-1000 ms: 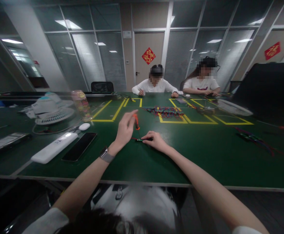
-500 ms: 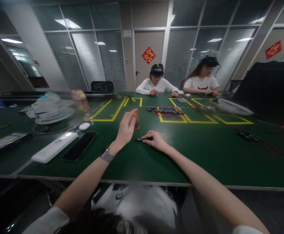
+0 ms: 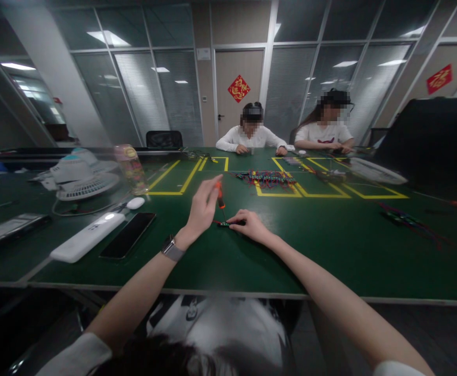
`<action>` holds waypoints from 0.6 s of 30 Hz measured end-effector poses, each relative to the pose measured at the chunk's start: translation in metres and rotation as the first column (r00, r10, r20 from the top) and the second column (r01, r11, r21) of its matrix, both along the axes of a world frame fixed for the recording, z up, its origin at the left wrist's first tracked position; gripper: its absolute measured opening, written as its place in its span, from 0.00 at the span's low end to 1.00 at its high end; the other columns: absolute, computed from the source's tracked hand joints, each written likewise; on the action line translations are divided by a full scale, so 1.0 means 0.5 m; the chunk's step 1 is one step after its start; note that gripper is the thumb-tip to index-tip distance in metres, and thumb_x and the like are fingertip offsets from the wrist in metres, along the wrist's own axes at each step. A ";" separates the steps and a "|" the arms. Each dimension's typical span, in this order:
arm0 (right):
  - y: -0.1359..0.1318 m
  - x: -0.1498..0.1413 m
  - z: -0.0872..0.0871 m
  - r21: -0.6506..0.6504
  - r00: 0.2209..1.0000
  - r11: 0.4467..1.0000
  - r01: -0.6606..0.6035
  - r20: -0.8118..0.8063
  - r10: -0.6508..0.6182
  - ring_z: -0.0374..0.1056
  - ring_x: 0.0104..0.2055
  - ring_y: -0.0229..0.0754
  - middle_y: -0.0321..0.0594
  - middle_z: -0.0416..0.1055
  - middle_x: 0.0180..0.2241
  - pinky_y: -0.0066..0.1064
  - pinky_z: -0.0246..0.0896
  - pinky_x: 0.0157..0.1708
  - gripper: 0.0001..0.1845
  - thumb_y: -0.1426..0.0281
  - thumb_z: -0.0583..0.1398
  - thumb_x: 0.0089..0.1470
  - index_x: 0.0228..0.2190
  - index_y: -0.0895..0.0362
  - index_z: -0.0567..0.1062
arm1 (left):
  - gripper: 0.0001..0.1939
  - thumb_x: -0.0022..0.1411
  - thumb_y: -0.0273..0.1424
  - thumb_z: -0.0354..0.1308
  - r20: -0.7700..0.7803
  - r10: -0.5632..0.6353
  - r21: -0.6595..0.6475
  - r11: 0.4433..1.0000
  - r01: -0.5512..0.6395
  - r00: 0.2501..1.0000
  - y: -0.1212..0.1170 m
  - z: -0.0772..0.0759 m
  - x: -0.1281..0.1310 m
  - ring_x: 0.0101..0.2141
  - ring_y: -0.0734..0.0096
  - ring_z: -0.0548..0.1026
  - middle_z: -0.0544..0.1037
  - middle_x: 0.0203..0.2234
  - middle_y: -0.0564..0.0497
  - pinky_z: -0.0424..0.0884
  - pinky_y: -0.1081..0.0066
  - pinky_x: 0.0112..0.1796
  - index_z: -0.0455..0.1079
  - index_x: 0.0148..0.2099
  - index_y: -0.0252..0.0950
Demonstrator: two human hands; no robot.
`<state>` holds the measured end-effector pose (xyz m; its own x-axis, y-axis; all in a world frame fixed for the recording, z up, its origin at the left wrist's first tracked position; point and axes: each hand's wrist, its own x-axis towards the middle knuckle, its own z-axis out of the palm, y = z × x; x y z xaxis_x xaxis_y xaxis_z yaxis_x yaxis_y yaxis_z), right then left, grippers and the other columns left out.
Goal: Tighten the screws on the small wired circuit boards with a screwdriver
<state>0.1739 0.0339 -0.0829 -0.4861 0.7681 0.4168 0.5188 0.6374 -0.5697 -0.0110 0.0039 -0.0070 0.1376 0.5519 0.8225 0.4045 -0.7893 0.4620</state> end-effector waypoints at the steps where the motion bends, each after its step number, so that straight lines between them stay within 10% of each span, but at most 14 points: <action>1: -0.001 0.000 0.001 0.004 1.000 1.000 -0.001 0.000 0.001 0.69 0.36 0.43 0.42 0.74 0.32 0.35 0.63 0.42 0.10 0.69 0.63 0.50 0.37 0.54 0.81 | 0.18 0.68 0.27 0.44 0.004 -0.026 -0.004 1.000 0.026 1.000 0.000 0.000 0.000 0.44 0.71 0.70 0.70 0.44 0.46 0.66 0.70 0.47 0.62 0.58 0.38; 10: -0.006 -0.004 0.003 0.026 0.999 1.000 0.014 0.035 -0.015 0.68 0.36 0.44 0.42 0.73 0.32 0.36 0.63 0.41 0.10 0.69 0.63 0.51 0.37 0.55 0.80 | 0.10 0.61 0.30 0.57 0.064 -0.050 -0.018 0.999 0.052 0.997 -0.001 0.004 0.003 0.34 0.73 0.70 0.71 0.34 0.50 0.68 0.73 0.39 0.72 0.46 0.38; 18: -0.007 -0.005 0.001 0.100 0.999 0.995 0.017 0.037 -0.021 0.68 0.41 0.45 0.43 0.73 0.36 0.39 0.63 0.45 0.09 0.68 0.63 0.51 0.36 0.53 0.81 | 0.16 0.68 0.29 0.45 0.076 -0.118 -0.025 0.992 0.120 0.990 0.001 0.002 0.001 0.50 0.68 0.70 0.71 0.50 0.47 0.64 0.67 0.52 0.65 0.55 0.39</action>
